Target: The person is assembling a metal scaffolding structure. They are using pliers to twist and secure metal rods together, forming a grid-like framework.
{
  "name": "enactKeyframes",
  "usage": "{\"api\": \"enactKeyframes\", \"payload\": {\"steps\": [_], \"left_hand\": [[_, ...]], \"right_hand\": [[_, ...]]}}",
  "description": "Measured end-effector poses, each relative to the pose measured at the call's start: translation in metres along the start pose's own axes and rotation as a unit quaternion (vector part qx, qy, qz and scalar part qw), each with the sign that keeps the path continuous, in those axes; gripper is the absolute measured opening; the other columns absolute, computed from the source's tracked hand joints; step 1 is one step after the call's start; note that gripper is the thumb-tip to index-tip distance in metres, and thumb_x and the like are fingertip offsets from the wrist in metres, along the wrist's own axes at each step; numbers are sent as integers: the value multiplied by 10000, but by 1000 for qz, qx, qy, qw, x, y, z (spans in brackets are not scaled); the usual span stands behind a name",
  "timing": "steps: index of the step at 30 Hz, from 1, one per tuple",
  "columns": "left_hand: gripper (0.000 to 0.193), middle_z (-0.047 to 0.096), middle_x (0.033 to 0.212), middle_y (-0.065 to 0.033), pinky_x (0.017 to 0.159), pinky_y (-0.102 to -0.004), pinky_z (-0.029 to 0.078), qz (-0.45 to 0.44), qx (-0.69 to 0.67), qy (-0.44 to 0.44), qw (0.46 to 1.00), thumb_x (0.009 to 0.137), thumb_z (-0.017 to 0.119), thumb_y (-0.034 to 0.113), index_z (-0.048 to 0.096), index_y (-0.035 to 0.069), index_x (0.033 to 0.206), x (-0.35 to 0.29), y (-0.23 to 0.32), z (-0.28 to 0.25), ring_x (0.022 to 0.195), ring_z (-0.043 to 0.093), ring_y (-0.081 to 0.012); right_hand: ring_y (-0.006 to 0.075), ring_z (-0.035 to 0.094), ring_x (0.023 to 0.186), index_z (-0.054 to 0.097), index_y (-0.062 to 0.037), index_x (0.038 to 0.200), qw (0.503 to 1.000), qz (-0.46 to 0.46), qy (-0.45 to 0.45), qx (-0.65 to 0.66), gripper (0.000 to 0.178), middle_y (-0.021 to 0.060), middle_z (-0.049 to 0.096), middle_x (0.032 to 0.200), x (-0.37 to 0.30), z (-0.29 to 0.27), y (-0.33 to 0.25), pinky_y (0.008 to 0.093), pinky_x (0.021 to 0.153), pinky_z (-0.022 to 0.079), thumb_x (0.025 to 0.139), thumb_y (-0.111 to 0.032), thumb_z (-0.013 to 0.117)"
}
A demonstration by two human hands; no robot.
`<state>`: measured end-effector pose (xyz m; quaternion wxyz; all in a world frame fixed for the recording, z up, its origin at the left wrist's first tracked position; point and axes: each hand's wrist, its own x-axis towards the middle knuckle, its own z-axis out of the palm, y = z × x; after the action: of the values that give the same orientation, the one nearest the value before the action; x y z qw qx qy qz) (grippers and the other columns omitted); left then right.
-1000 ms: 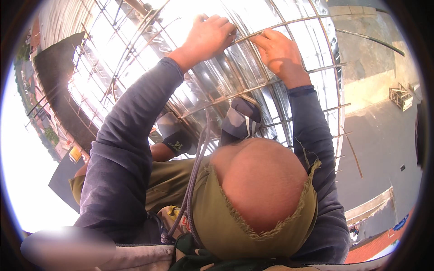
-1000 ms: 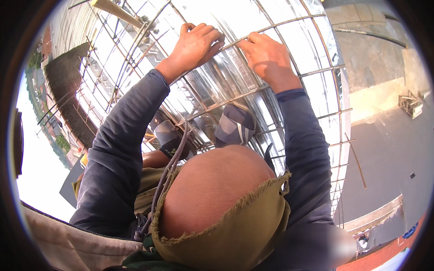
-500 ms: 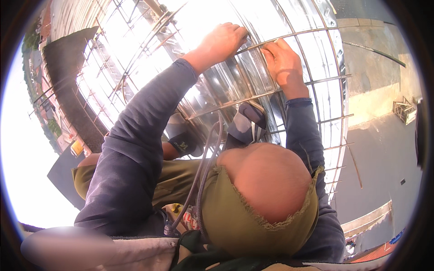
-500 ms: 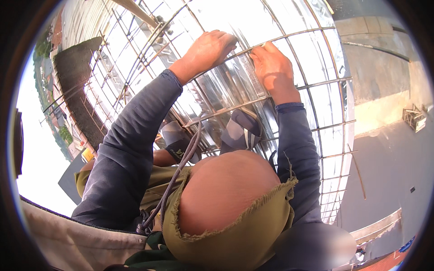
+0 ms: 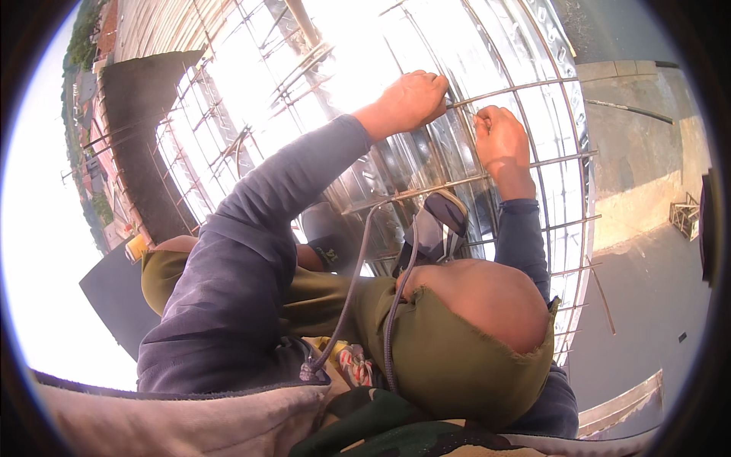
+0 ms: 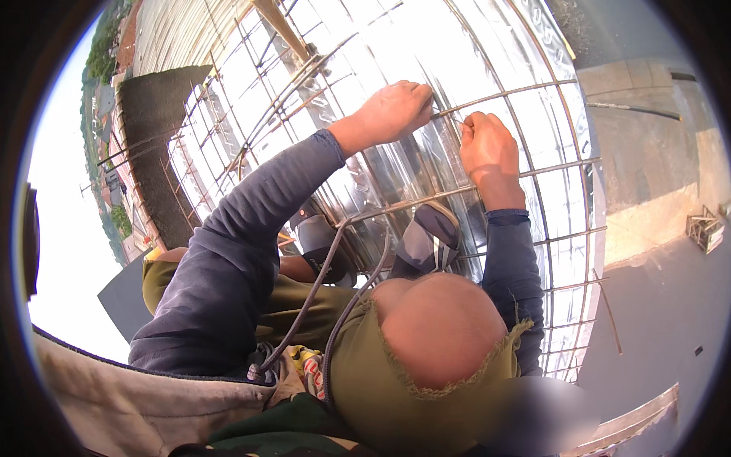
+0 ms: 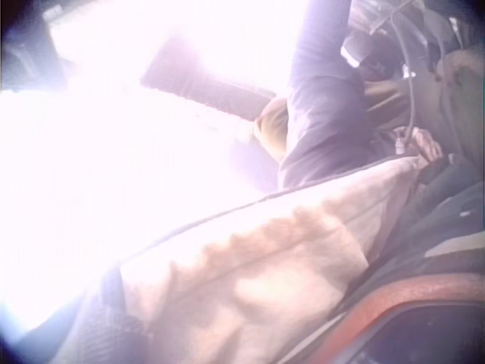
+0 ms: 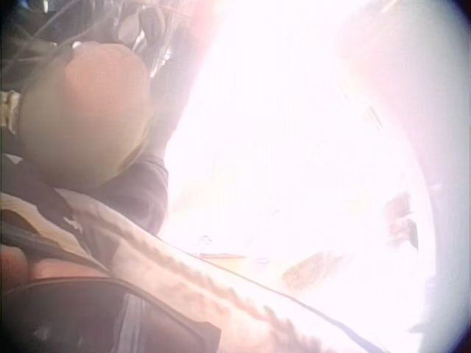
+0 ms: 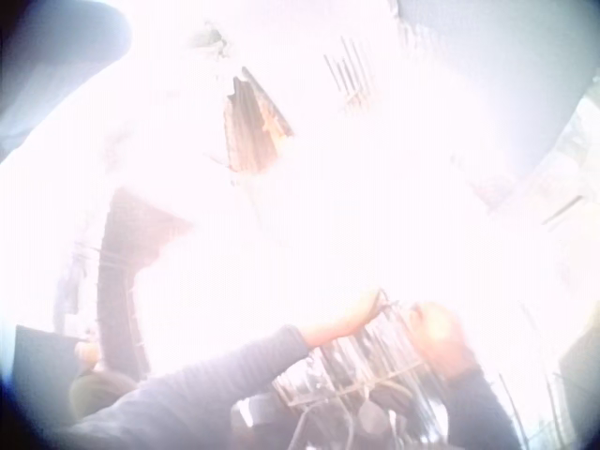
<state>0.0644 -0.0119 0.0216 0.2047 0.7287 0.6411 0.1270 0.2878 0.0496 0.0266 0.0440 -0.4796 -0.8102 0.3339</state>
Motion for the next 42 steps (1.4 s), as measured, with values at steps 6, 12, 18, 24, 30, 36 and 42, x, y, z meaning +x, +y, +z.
{"api": "enactKeyframes", "payload": {"steps": [6, 12, 18, 24, 30, 36, 42], "left_hand": [[199, 761, 905, -213, 821, -490, 595, -135, -137, -43, 980, 915, 696, 161, 676, 2, 1033, 14, 33, -18, 896, 746, -421], [302, 784, 956, -209, 863, -475, 607, -143, -153, -24, 978, 902, 683, 106, 709, 8, 1187, 11, 45, -18, 949, 765, -393], [389, 793, 1144, -183, 956, -426, 592, -61, -197, -77, 976, 950, 685, 69, 674, 25, 1337, 8, 20, -28, 1103, 760, -349], [343, 794, 1174, -168, 1007, -410, 576, -138, -259, -60, 954, 919, 679, 25, 736, 15, 1258, -3, 13, -13, 1125, 760, -308], [261, 786, 1143, -143, 959, -413, 579, -176, -298, 17, 938, 893, 766, 133, 767, 40, 1137, -15, 14, 8, 1059, 753, -336], [670, 764, 998, -118, 884, -445, 586, -227, -309, 74, 920, 798, 902, 208, 487, 29, 1292, -6, 38, 10, 973, 754, -311], [518, 774, 976, -80, 785, -416, 594, -218, -238, 159, 933, 858, 891, 266, 548, 46, 1178, -7, 42, 36, 906, 760, -258]], "right_hand": [[187, 686, 793, 741, 5, 1119, 934, 173, -41, 311, 193, 91, 757, 935, -14, 13, -4, 329, 743, 542, 1025, -146, 669], [48, 522, 713, 695, 40, 1252, 721, 251, -13, 646, 241, 5, 638, 936, -26, 30, -26, 201, 583, 394, 1037, -66, 678], [62, 563, 699, 694, 8, 1359, 763, 228, 11, 605, 352, 3, 680, 948, -58, 66, -51, 235, 625, 453, 1013, -56, 687], [142, 702, 789, 723, 45, 1194, 944, 96, -22, 314, 239, 83, 758, 922, -26, 41, -50, 314, 712, 544, 993, -84, 710], [382, 733, 983, 745, -20, 1035, 991, 9, -68, 118, 173, 191, 765, 1027, 15, -3, -61, 471, 900, 571, 958, -148, 658], [244, 758, 806, 765, -44, 1046, 992, 29, -38, 120, 171, 106, 745, 826, 43, -12, -37, 390, 732, 570, 979, -183, 692], [372, 735, 848, 759, -96, 1091, 996, -55, 20, -63, 173, 140, 757, 976, 44, -10, -17, 463, 783, 578, 990, -181, 647]]}}
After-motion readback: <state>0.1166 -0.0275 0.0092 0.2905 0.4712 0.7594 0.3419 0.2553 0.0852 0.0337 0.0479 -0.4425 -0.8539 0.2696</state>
